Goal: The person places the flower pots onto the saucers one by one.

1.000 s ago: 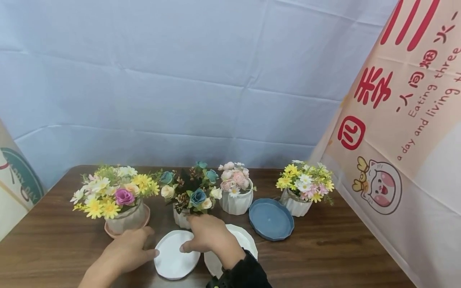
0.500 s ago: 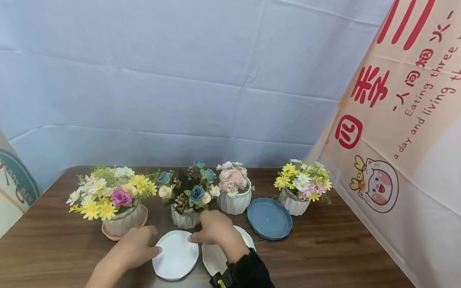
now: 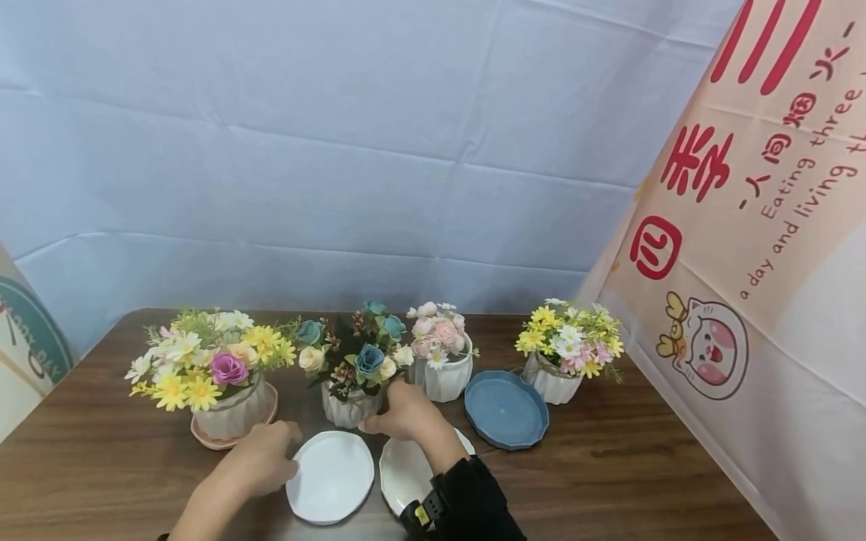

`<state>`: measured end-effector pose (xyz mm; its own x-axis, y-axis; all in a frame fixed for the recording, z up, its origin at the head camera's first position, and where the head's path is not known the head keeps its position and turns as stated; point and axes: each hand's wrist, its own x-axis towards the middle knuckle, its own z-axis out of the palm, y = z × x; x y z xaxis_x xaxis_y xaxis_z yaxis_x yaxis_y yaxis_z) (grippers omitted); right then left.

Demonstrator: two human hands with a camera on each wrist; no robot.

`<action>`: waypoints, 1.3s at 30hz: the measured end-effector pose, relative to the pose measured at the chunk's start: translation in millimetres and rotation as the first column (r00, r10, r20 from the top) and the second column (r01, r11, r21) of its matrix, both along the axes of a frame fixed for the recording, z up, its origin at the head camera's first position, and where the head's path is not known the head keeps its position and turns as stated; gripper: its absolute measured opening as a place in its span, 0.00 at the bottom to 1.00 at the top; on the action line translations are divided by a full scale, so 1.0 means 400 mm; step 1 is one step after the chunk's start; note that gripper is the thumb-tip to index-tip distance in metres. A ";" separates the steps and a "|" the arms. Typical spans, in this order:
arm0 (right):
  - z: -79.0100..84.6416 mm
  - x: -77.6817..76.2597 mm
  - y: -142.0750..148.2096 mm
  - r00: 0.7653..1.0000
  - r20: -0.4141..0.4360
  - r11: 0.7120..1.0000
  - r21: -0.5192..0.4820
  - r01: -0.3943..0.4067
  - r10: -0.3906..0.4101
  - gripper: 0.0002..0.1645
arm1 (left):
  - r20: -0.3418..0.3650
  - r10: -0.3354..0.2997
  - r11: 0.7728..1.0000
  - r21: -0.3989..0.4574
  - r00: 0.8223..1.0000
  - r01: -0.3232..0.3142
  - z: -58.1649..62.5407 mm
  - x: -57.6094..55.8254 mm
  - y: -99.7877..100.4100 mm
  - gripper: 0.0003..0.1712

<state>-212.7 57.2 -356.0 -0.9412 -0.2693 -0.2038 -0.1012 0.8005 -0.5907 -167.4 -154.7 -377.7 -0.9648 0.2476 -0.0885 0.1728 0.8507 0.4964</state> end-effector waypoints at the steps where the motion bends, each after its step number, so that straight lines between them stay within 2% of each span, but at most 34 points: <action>1: -0.003 -0.003 0.000 1.000 -0.010 1.000 -0.017 0.000 -0.001 0.29 | 0.006 0.005 1.000 0.005 1.000 -0.005 0.000 0.000 0.000 0.16; 4: -0.012 -0.014 -0.003 0.999 -0.053 0.998 -0.061 -0.015 0.012 0.38 | 0.018 0.030 0.999 0.031 0.999 -0.030 -0.003 0.001 0.000 0.17; 7: -0.022 -0.025 -0.007 0.996 -0.085 0.995 -0.096 -0.039 0.031 0.44 | 0.022 0.045 0.998 0.040 0.999 -0.046 -0.004 0.002 0.001 0.17; 12: -0.039 -0.041 -0.010 0.991 -0.123 0.987 -0.149 -0.064 0.046 0.40 | 0.061 0.068 0.995 0.072 0.996 -0.073 -0.008 0.004 0.004 0.17; 15: -0.047 -0.049 -0.011 0.986 -0.157 0.975 -0.201 -0.094 0.062 0.37 | 0.061 0.074 0.994 0.080 0.995 -0.078 -0.012 0.004 0.004 0.15; 22: -0.055 -0.062 -0.023 0.971 -0.223 0.942 -0.301 -0.148 0.081 0.39 | 0.087 0.077 0.993 0.080 0.993 -0.084 -0.015 0.005 0.003 0.10; 28: -0.063 -0.069 -0.034 0.968 -0.243 0.954 -0.268 -0.132 0.066 0.38 | 0.085 0.079 0.990 0.108 0.993 -0.088 -0.017 0.009 0.004 0.10; 34: -0.058 -0.069 -0.036 0.973 -0.222 0.970 -0.217 -0.111 0.062 0.36 | 0.102 0.076 0.992 0.093 0.992 -0.086 -0.016 0.008 0.004 0.10; 39: -0.054 -0.068 -0.038 0.978 -0.201 0.973 -0.207 -0.101 0.059 0.36 | 0.106 0.065 0.985 0.152 0.992 -0.080 -0.011 0.009 0.000 0.11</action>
